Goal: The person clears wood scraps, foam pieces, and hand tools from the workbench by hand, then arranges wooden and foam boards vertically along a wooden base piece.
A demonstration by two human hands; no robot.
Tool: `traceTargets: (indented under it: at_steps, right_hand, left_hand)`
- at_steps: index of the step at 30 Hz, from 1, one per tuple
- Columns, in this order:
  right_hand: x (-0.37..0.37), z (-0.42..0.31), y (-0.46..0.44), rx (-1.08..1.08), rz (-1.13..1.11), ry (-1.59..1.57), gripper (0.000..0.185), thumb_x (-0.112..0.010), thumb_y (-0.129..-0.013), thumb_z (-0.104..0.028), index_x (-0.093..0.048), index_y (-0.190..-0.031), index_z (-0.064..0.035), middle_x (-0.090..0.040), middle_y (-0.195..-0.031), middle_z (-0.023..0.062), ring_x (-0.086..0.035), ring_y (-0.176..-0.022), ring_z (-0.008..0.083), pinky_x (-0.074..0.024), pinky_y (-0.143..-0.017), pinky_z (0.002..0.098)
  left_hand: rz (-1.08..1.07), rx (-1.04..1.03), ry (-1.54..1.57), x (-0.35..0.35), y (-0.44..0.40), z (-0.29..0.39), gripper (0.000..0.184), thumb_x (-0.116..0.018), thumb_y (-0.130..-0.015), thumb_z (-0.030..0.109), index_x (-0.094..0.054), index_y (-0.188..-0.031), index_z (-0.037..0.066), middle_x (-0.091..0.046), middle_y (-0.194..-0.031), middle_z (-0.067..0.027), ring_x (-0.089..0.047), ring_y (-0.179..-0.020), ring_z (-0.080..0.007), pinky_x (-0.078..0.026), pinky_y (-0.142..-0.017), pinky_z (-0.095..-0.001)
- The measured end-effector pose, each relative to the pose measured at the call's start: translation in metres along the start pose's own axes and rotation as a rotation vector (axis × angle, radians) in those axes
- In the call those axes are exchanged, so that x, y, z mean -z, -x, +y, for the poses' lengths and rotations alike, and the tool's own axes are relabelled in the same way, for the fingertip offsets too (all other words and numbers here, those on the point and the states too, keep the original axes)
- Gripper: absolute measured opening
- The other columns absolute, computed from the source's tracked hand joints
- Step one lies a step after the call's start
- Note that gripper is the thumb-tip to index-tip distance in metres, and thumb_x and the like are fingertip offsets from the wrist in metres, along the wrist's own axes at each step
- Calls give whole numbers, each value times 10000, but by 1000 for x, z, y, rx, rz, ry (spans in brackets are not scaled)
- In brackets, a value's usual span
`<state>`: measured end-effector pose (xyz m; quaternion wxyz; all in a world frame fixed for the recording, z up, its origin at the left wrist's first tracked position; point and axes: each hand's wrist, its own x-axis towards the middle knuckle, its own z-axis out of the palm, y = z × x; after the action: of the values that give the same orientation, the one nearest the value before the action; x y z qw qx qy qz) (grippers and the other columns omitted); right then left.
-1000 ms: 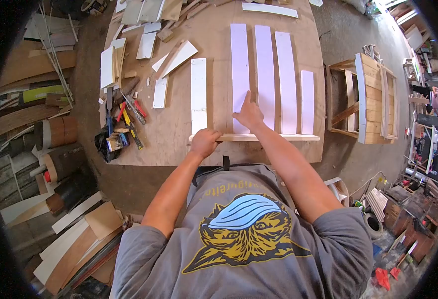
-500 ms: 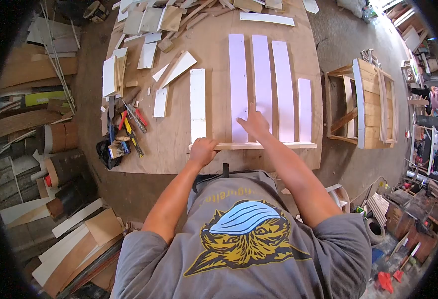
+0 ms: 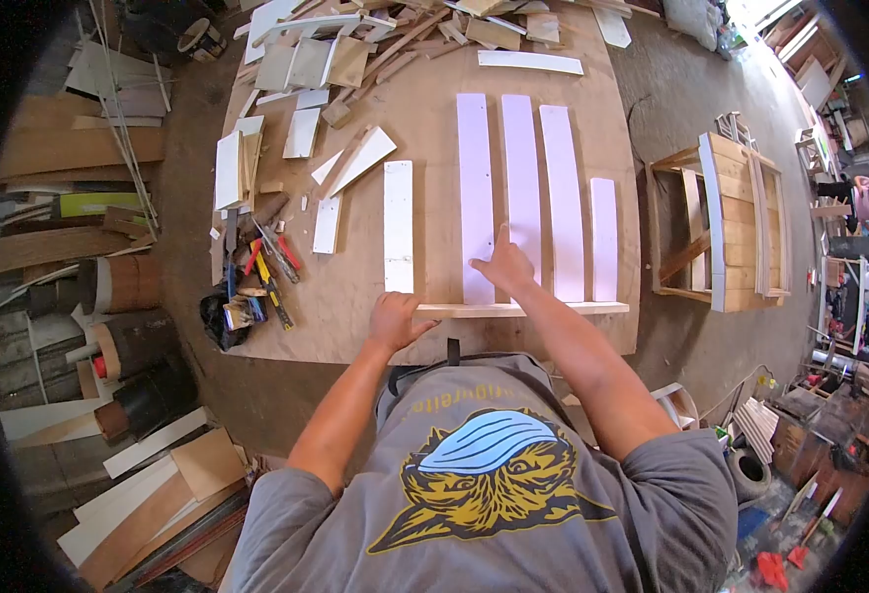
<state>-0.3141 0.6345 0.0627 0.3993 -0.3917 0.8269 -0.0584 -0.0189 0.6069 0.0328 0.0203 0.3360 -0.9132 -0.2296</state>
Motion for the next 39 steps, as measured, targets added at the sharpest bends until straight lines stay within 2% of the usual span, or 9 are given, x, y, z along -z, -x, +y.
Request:
traceTargets:
  at_steps: [5,8,11,14,17,23,26,38,39]
  right_hand:
    - [-28,4,-18,28,100,17,1207,-841,-825,-453,-103,-1623,71,-644,-1341,311,-672,-1195,436,-565,-976,519]
    - [-14,-13,-11,-41,-5,1,1258,-860,-807,-444,-65,-1625,87,-658,-1307,316,-672,-1196,436,-561,-988,514]
    - [-23,-13,-17,-38,-21,32,1295,-867,-801,-440,-26,-1626,97,-667,-1277,327,-674,-1189,443,-561,-994,512]
    - [-35,-14,-23,-30,19,51,1298,-862,-808,-428,-3,-1629,93,-680,-1247,325,-676,-1178,450,-563,-992,512]
    - [-36,-22,-22,-31,17,30,1280,-847,-821,-408,11,-1630,89,-679,-1245,326,-685,-1158,449,-568,-985,511]
    - [-50,-37,-22,-52,29,7,1253,-827,-830,-379,16,-1629,91,-680,-1253,319,-692,-1146,440,-572,-986,503]
    - [-47,-44,-19,-57,31,7,1250,-826,-828,-380,10,-1626,96,-677,-1262,318,-687,-1156,443,-572,-987,506]
    - [-64,-57,-28,-84,7,18,1252,-863,-788,-369,-57,-1637,75,-664,-1290,313,-688,-1151,450,-564,-985,505]
    - [-67,-56,-29,-64,39,21,1255,-866,-786,-370,-58,-1640,68,-668,-1284,307,-691,-1143,444,-566,-976,505]
  left_hand:
    - [84,-22,14,2,5,-6,487,-861,-776,469,-746,-1118,141,-751,-1074,-52,-673,-1041,-261,-489,-954,-427]
    - [50,-16,21,-2,7,-14,455,-858,-786,441,-746,-1117,149,-750,-1081,-44,-668,-1048,-256,-492,-954,-429]
    - [121,-89,91,2,7,-17,366,-828,-836,384,-762,-1070,110,-753,-997,-101,-689,-984,-328,-512,-875,-469]
    - [76,-105,121,-4,7,-25,307,-821,-837,320,-767,-1063,120,-754,-1002,-85,-686,-978,-322,-517,-869,-470]
    - [20,-70,154,-16,10,-33,304,-810,-812,249,-759,-1093,147,-746,-1071,-43,-666,-1047,-282,-508,-948,-446]
    - [107,-123,187,-10,8,-31,266,-826,-817,272,-783,-1027,114,-752,-975,-86,-687,-949,-320,-528,-840,-474]
    - [-37,-43,169,-12,8,-32,273,-786,-825,222,-763,-1089,158,-748,-1050,-40,-667,-1040,-278,-513,-934,-458]
    - [75,-152,151,-7,4,-32,275,-824,-817,286,-774,-1018,105,-740,-906,-96,-695,-886,-328,-539,-795,-469]
    - [47,-135,143,-8,4,-32,263,-814,-820,275,-772,-1028,120,-740,-930,-79,-685,-922,-313,-533,-831,-462]
